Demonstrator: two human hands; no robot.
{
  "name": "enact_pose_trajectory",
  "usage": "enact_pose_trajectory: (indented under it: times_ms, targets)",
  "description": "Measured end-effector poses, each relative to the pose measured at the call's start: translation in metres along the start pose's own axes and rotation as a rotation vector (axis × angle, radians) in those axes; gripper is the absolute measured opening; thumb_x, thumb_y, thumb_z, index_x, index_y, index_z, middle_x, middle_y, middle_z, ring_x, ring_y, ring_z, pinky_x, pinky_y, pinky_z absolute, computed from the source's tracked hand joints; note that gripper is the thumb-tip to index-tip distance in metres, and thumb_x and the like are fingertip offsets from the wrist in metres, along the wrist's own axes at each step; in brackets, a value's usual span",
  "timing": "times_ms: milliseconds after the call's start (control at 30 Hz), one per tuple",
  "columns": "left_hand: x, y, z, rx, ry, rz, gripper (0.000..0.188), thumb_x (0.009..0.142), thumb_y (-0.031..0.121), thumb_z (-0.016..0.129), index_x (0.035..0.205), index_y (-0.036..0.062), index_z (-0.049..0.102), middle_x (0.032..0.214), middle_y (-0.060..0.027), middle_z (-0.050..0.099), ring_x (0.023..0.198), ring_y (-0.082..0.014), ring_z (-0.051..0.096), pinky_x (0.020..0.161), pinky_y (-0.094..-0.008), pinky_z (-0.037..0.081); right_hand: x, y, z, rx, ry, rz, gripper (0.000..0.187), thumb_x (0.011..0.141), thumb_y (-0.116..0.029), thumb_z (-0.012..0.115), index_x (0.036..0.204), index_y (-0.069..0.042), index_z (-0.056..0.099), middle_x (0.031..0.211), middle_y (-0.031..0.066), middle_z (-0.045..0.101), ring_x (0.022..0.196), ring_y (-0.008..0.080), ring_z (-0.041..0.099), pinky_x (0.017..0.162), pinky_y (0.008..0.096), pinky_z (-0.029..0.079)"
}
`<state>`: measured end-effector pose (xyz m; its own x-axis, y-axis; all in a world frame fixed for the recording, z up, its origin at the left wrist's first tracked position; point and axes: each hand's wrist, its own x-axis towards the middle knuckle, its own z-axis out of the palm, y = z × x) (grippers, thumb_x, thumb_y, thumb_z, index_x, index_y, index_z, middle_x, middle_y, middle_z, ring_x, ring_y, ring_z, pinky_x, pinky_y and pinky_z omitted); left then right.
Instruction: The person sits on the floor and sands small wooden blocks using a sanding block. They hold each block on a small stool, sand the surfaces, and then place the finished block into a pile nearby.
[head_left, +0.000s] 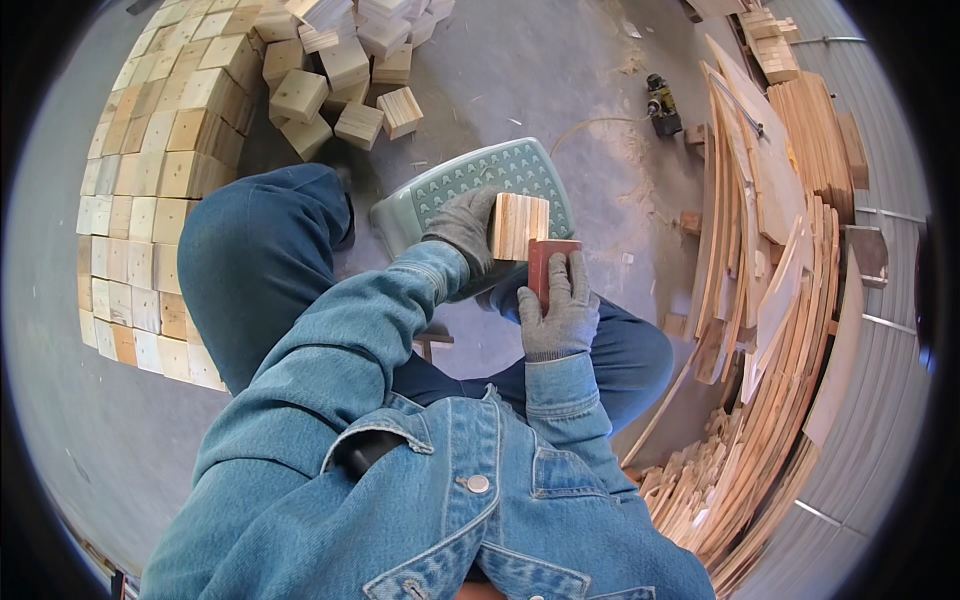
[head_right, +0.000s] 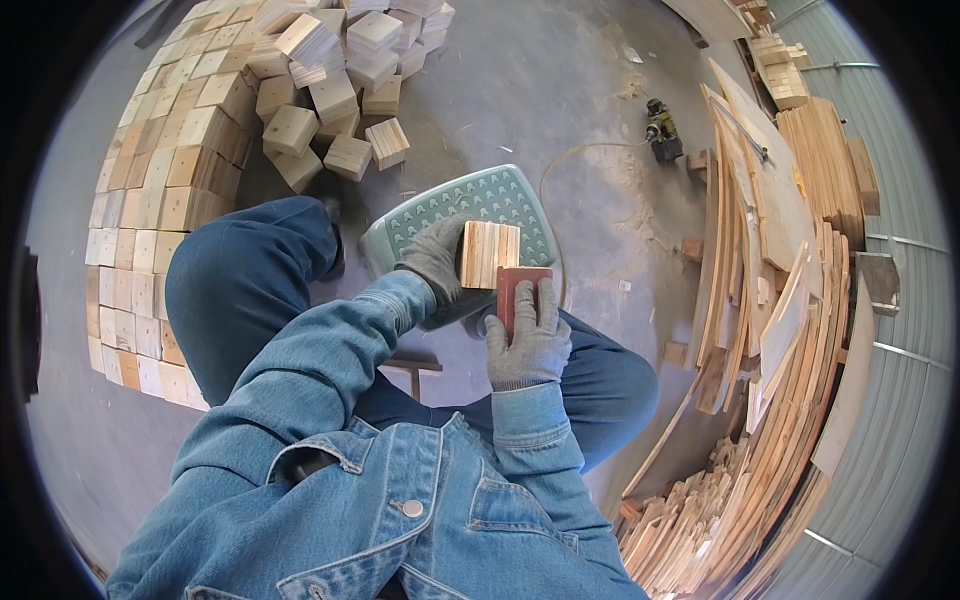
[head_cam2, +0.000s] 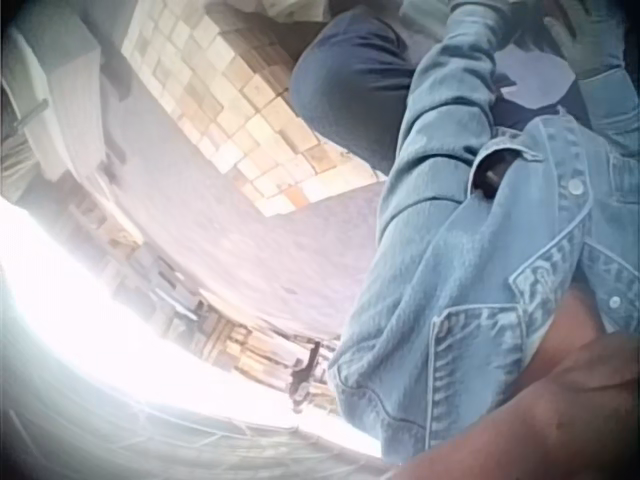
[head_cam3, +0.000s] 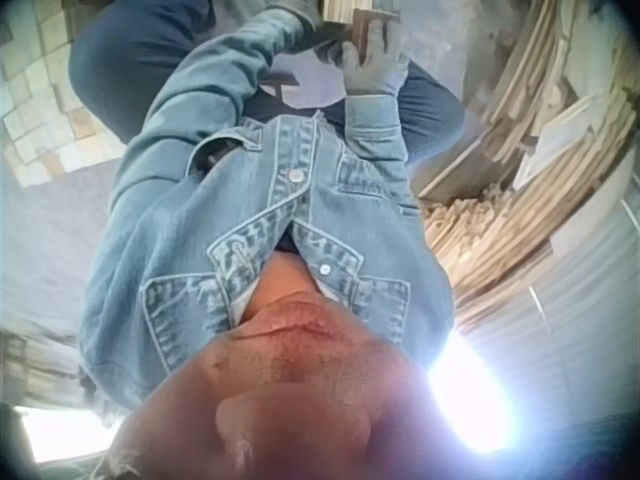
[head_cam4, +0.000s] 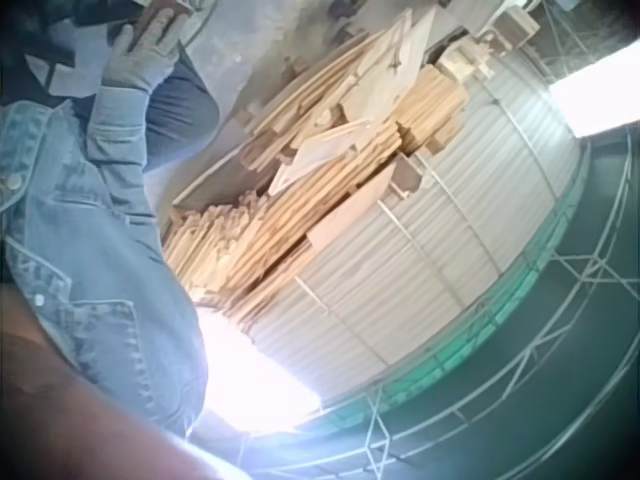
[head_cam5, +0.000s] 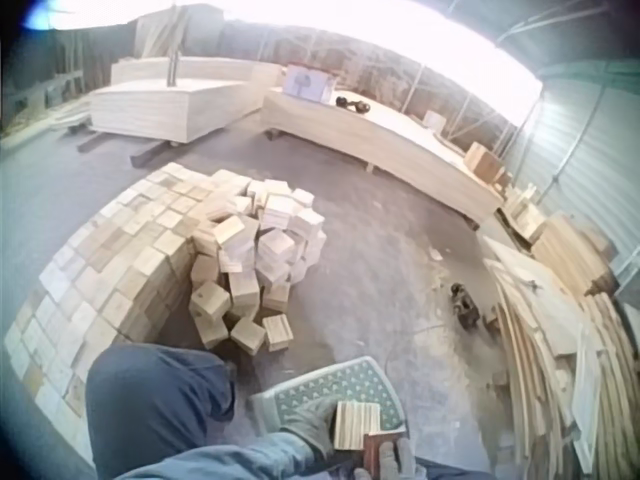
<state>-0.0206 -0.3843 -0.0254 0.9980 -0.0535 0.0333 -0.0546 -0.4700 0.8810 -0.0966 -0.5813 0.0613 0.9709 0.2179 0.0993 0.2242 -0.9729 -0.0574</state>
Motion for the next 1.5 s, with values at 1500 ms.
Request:
enact_pose_trajectory:
  times_ms: [1500]
  targets:
    - [0.006,-0.009,0.007,-0.020,-0.058,-0.012,0.085,0.068,0.043,0.092,0.140,0.0153,0.056,0.135,-0.0189,0.063,0.131,-0.0402,0.059,0.116,-0.0464,0.046,0.026,0.042,0.034,0.569,0.058,0.100,0.069,0.090,-0.020,0.078,0.150,0.005,0.055,0.156,0.0272,0.052,0.146,0.0400,0.051,0.123,0.0444,0.041]
